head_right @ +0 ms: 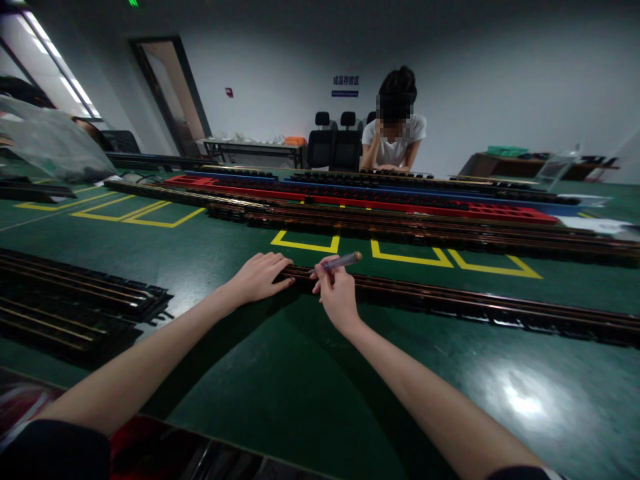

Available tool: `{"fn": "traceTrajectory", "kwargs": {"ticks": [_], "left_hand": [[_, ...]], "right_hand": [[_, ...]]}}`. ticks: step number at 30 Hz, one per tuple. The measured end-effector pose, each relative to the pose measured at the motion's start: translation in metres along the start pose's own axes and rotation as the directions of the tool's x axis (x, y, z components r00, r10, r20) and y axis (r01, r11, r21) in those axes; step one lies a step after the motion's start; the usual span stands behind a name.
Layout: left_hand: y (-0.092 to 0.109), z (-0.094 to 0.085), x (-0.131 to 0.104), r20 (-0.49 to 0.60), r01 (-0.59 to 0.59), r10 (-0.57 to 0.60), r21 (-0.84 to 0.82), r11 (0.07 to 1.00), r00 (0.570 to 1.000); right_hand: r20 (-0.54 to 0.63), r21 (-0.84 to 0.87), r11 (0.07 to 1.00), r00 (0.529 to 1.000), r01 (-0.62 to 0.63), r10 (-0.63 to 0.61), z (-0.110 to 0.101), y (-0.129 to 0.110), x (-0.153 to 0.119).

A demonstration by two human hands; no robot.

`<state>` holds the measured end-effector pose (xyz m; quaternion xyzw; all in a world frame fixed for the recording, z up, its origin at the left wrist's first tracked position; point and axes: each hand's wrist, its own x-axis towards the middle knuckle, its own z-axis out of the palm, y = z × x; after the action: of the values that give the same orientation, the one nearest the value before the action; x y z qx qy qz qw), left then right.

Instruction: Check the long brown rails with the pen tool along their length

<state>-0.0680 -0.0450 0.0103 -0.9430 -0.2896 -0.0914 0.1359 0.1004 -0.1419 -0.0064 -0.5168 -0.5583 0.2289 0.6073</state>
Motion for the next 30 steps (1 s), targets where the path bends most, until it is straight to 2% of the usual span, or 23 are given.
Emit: {"fn": "traceTrajectory", "kwargs": {"ticks": [13,30], "left_hand": [[-0.003,-0.010,0.000,0.061,-0.019,0.021,-0.028,0.999,0.998],[-0.012,-0.019,-0.002,0.200,-0.001,0.028,-0.137,0.991,0.979]], "right_hand": [[-0.007,0.035,0.999,1.000,0.012,-0.012,0.001,-0.002,-0.002],[-0.003,0.049,0.999,1.000,0.008,-0.008,0.001,-0.003,-0.002]]}}
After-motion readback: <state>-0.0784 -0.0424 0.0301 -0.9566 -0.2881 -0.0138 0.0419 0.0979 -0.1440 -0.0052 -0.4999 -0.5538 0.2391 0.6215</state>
